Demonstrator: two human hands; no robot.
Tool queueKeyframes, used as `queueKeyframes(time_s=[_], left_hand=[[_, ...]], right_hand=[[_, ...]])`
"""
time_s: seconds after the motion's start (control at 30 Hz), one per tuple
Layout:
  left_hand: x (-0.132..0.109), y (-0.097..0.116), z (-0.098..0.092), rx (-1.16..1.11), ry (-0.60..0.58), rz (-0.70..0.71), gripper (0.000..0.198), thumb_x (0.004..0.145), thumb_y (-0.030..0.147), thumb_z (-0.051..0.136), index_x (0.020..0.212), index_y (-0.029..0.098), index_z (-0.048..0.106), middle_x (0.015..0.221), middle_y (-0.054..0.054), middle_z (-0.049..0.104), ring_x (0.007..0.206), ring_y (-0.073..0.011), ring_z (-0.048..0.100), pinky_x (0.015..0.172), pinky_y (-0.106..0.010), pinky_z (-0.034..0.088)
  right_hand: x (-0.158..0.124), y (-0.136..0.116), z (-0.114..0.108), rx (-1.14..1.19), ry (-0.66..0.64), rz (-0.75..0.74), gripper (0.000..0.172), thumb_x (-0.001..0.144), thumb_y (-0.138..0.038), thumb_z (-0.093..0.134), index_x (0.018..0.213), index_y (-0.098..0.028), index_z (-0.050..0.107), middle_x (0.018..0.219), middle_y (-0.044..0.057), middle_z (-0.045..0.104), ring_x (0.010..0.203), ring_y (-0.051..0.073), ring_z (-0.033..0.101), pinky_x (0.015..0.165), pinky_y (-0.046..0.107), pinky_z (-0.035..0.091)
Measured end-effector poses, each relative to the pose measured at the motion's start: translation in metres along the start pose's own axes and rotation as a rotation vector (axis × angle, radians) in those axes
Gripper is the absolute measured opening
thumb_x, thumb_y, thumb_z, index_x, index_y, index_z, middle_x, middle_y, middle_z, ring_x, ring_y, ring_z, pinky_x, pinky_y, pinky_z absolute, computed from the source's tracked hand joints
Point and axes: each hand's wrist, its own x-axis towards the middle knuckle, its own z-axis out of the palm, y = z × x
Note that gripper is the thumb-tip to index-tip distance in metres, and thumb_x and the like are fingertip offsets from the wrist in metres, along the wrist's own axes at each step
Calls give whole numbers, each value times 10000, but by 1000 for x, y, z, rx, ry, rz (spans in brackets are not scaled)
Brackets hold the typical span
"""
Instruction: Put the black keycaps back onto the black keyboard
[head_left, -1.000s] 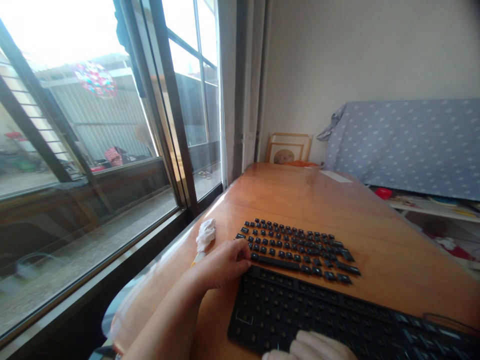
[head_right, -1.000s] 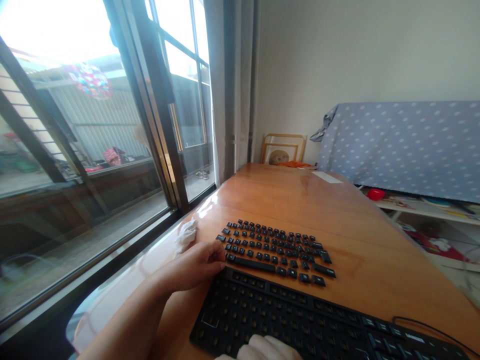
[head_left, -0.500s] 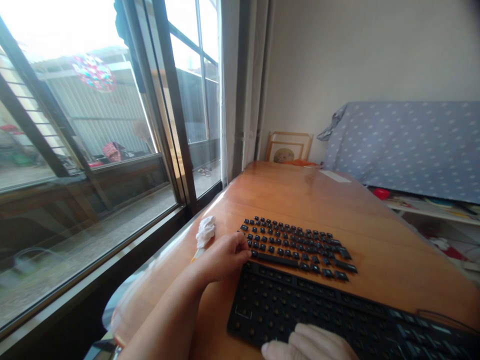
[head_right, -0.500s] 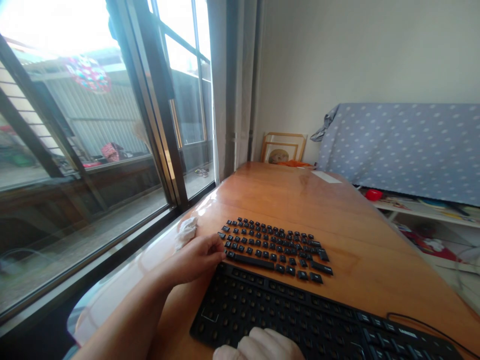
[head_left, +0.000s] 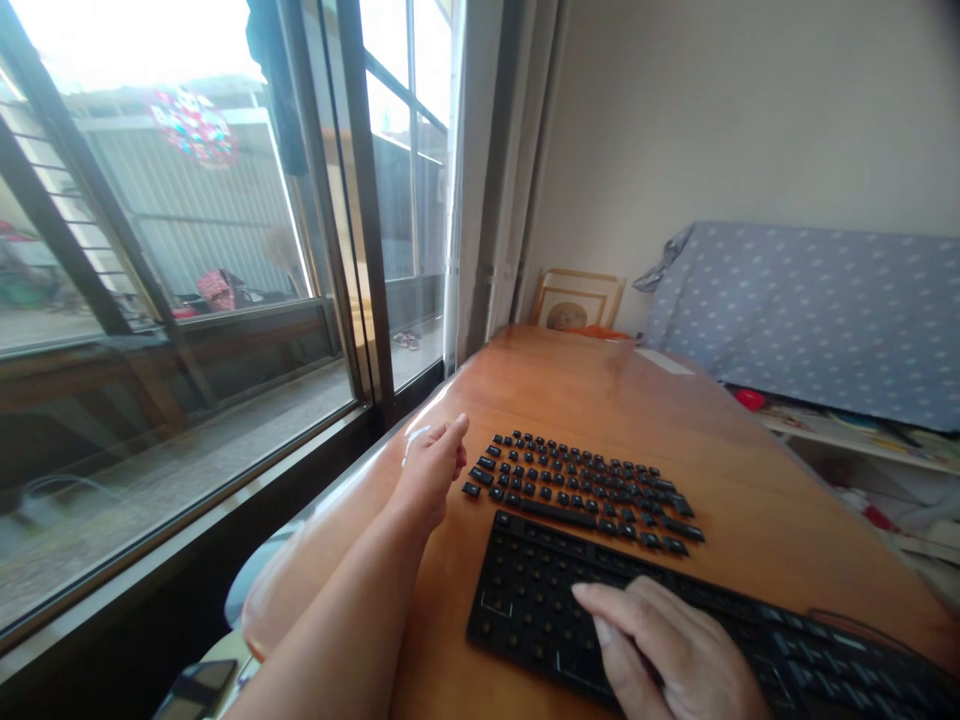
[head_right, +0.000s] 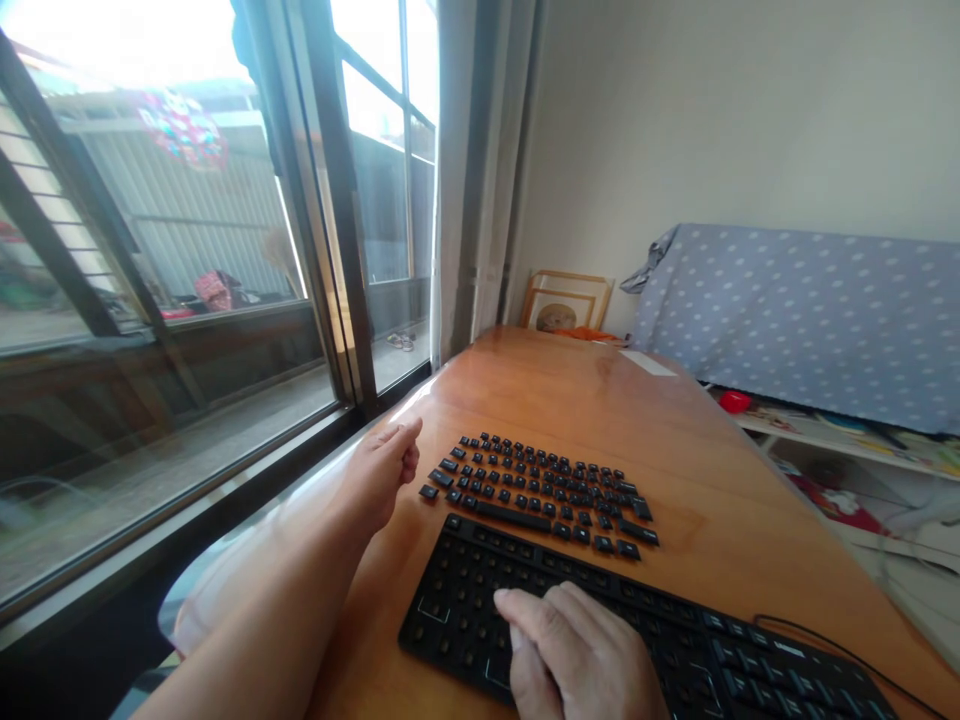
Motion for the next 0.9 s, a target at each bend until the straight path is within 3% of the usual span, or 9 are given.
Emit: queueKeyframes(time_s=[0.2, 0.5, 0.63, 0.77, 0.9], left_hand=[[13, -13, 1, -194, 75, -65, 496, 754, 587, 697, 619, 221, 391, 492, 76, 384, 426, -47, 304, 438, -214, 207], [21, -19, 4, -333, 177, -100, 454, 733, 507, 720, 633, 239, 367, 468, 93, 341, 398, -51, 255, 425, -225, 153], [25, -20, 3, -359, 217, -105, 416, 759, 463, 692, 641, 246, 357, 458, 99, 312, 391, -56, 230, 417, -233, 137], [29, -23, 2, -370, 242, -111, 427, 777, 459, 666, 630, 247, 327, 450, 101, 293, 382, -56, 220, 410, -232, 139], [29, -23, 3, -369, 247, -119, 392, 779, 445, 654, 648, 246, 343, 457, 100, 321, 381, -59, 233, 407, -224, 142]], right_hand=[[-8, 15, -8, -155, 188, 255, 215, 986, -268, 570, 1178, -241, 663, 1026, 21, 718, 896, 161, 707, 800, 246, 542], [1, 13, -36, -241, 371, 471, 197, 967, -397, 592, 1050, -239, 676, 984, 17, 688, 873, 167, 648, 819, 284, 479], [5, 12, -52, -231, 456, 649, 254, 935, -468, 618, 1050, -257, 702, 1009, 13, 712, 894, 188, 660, 841, 311, 478], [9, 20, -58, -148, 469, 742, 293, 889, -503, 640, 1026, -254, 712, 959, 7, 722, 870, 191, 662, 824, 306, 494], [21, 36, -48, -35, 378, 785, 294, 887, -487, 638, 1022, -235, 705, 958, 18, 727, 879, 191, 665, 793, 294, 499]])
